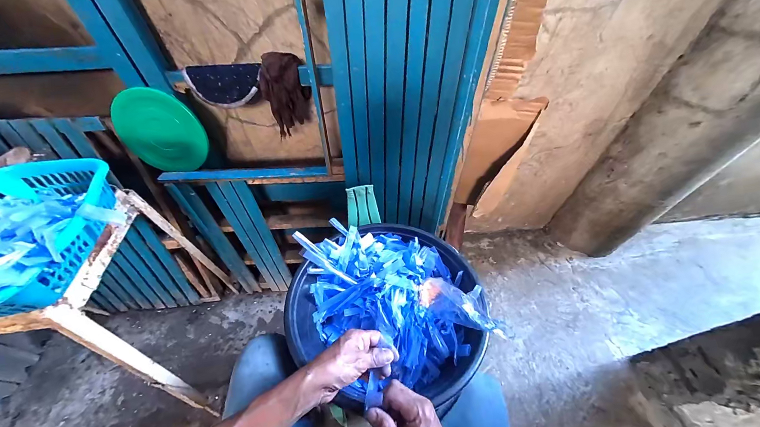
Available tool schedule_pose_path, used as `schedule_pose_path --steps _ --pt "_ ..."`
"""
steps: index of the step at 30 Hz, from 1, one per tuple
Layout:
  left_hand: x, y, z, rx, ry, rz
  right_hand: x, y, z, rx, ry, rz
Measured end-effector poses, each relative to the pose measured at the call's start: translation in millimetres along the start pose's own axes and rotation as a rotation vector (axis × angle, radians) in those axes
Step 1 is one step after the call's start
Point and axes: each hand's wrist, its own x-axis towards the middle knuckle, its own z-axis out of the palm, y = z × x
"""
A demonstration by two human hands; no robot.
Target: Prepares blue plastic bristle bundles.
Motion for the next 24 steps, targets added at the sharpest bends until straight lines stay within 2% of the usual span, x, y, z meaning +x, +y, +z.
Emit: schedule_pose_path --steps 5,10,15,17,19,22,24 --pt "-4 0 -5 0.061 -0.021 0.057 -1 -6 -7 -0.011 -0.141 0.007" --pt "-7 -5 -10 0.252 -0.035 0.106 -3 -9 -9 0.052 -0.272 0.009" --pt "-10 -9 -12 0.238 -0.048 0.139 -6 -12 -7 0.101 -0.390 0.023" --pt "-10 -9 -13 0.308 -0.042 0.143 -5 -12 -9 0.120 -0.403 0.010" --pt "-12 -7 -15 0.440 -0.058 0.133 -4 -15 -13 0.126 -0.334 -0.018" --pt "-17 -1 -16 0.620 -0.119 0.159 5 -20 -22 0.096 -0.021 -0.127" --pt "-21 5 -13 0.714 -0.161 0.183 17 -23 -31 0.088 0.095 -0.204"
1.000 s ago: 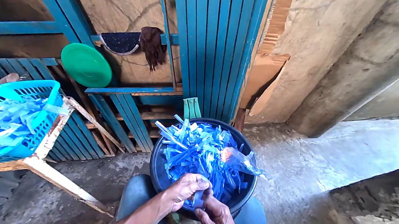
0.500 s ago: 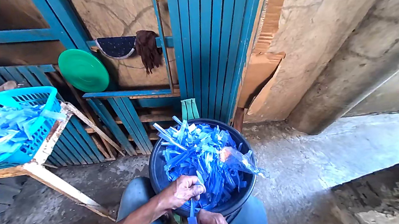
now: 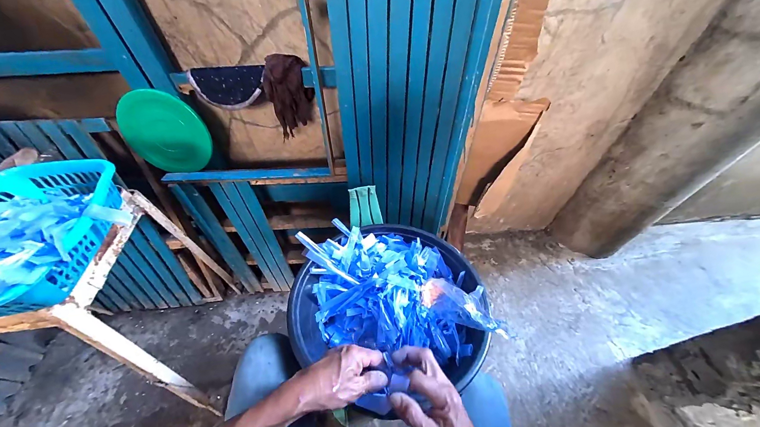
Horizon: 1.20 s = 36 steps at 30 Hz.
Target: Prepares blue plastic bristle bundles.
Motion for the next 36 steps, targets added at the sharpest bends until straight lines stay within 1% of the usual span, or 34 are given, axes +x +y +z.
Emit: schedule_pose_path --steps 2,3,6,8,9,11,12,14,18,20,22,26,28,31,33,36 --pt "-2 9 0 0.116 -0.029 0.034 12 3 -4 0.015 0.013 -0.030" --pt "-3 15 0 0.164 -0.035 0.042 17 4 -4 0.045 0.007 -0.014" --pt "-4 28 0 0.309 0.033 -0.004 24 7 4 0.111 0.042 0.129" --pt "-6 34 4 0.427 0.146 -0.039 25 4 11 0.098 0.103 0.264" --pt "-7 33 8 0.488 0.240 -0.018 26 2 13 0.107 0.124 0.318" --pt "-8 27 15 0.576 0.431 0.099 26 3 16 0.167 0.142 0.391" --pt "-8 23 17 0.593 0.488 0.165 26 5 16 0.212 0.132 0.414" --pt "-8 18 16 0.566 0.522 0.274 26 9 14 0.318 0.084 0.436" --pt "-8 12 9 0.420 0.451 0.448 24 12 9 0.567 -0.028 0.423" --pt "-8 10 8 0.400 0.457 0.509 23 15 7 0.640 -0.082 0.409" --pt "-8 10 9 0.444 0.503 0.520 21 16 7 0.678 -0.107 0.394" --pt "-7 13 9 0.532 0.563 0.462 20 17 8 0.636 -0.098 0.337" --pt "-8 17 11 0.578 0.562 0.355 20 16 8 0.529 -0.067 0.320" --pt "-10 23 10 0.580 0.487 0.199 20 13 9 0.403 -0.036 0.333" --pt "-12 30 6 0.491 0.408 0.117 19 14 8 0.377 -0.014 0.325" --pt "-14 36 -7 0.235 0.262 -0.005 17 17 5 0.406 -0.006 0.312"
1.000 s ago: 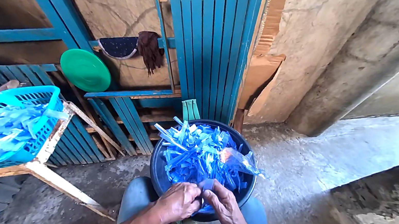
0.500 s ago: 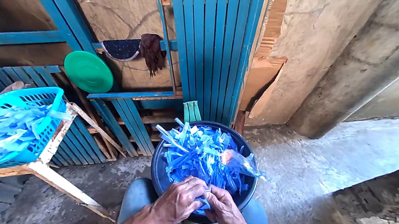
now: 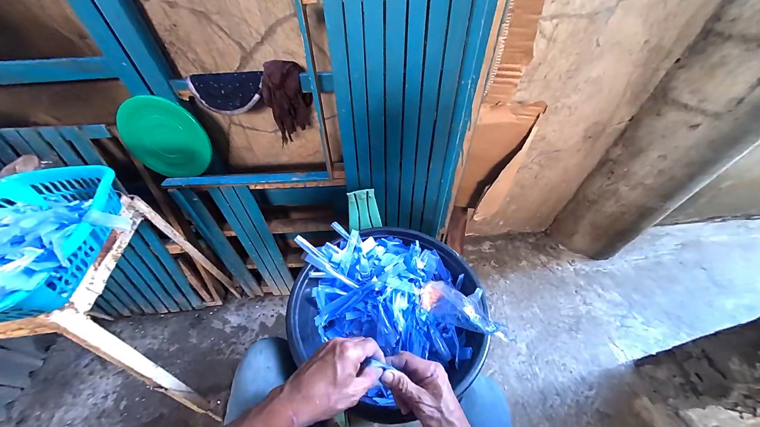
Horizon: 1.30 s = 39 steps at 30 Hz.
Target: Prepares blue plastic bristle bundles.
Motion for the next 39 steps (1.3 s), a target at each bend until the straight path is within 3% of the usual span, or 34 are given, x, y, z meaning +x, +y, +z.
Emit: schedule_pose_path --steps 3,7,10,12,16,19,31,39 --pt "1 -2 1 -0.126 -0.019 -0.084 -2 4 -2 0.089 -0.025 0.012" --pt "0 -5 6 -0.147 -0.028 -0.152 -5 7 -1 0.416 -0.119 0.051" --pt "-2 -10 14 -0.162 0.009 -0.088 -6 5 3 0.630 -0.199 0.106" --pt "-4 -15 23 -0.194 0.120 0.041 -6 3 6 0.701 -0.177 0.151" --pt "-2 -25 25 -0.233 0.256 0.400 -6 0 8 0.740 -0.115 0.172" --pt "-1 -26 25 -0.175 0.334 0.505 -5 1 10 0.731 -0.171 0.137" --pt "-1 5 31 -0.457 0.600 0.480 -11 21 19 0.776 -0.272 0.021" --pt "-1 14 17 -0.399 0.702 0.480 -11 28 17 0.717 -0.297 0.010"
